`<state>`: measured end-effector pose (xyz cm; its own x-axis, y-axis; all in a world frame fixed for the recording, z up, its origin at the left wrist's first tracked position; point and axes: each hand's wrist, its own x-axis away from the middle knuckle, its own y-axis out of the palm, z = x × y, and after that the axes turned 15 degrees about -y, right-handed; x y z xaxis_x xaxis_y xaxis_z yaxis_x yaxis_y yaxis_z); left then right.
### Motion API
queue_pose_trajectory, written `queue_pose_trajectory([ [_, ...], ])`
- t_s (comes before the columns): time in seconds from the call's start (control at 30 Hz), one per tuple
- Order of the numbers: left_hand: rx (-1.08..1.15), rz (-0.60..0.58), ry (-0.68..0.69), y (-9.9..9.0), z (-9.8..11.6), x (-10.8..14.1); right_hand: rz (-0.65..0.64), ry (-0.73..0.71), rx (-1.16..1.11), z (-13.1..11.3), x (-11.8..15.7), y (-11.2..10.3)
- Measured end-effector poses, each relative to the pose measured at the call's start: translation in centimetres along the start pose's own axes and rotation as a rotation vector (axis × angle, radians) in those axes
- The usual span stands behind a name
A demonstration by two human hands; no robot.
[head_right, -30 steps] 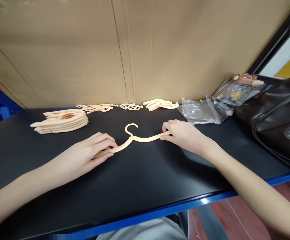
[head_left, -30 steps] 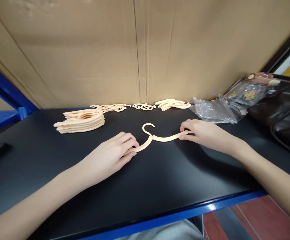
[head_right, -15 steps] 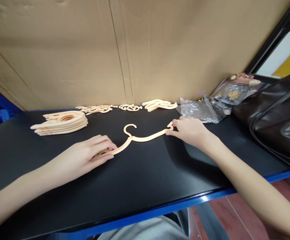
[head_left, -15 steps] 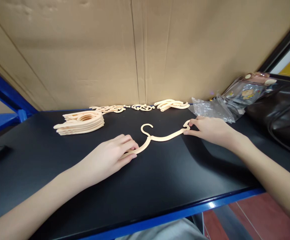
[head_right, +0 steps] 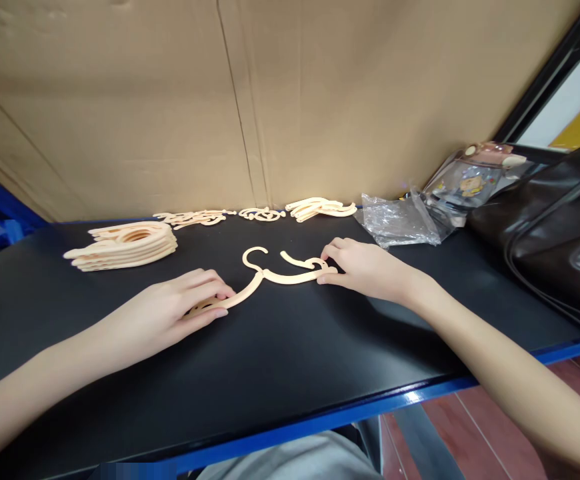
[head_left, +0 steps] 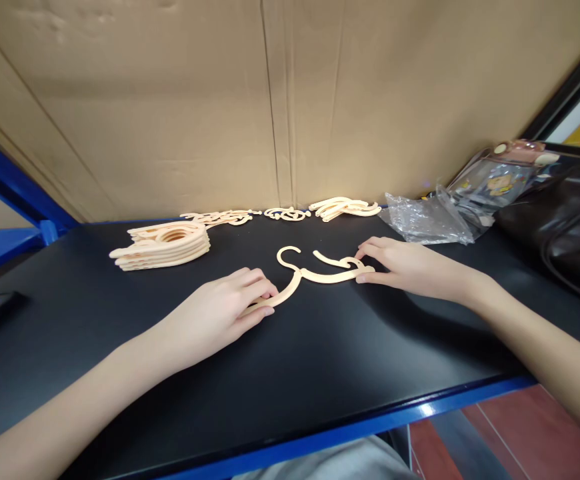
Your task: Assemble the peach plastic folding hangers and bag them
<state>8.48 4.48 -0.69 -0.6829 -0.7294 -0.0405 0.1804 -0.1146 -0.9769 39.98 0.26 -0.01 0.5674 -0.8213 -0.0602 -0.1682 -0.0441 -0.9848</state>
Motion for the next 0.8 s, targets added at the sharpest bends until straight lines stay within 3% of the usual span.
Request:
queue_pose_trajectory([
  [0.3, -0.007, 0.003, 0.009, 0.1, -0.1, -0.1, -0.003, -0.122, -0.108, 0.2, -0.2, 0.1],
  [0.5, -0.02, 0.042, 0.058, 0.0, -0.2, 0.0, 0.045, -0.179, -0.034, 0.2, -0.4, 0.4],
  [0.67, -0.02, 0.101, 0.094, 0.3, -0.3, 0.1, 0.126, -0.152, 0.125, -0.5, -0.9, 0.5],
  [0.8, -0.001, 0.127, 0.085, 0.5, -0.4, 0.1, 0.174, -0.138, 0.05, -1.1, -1.2, 0.7],
])
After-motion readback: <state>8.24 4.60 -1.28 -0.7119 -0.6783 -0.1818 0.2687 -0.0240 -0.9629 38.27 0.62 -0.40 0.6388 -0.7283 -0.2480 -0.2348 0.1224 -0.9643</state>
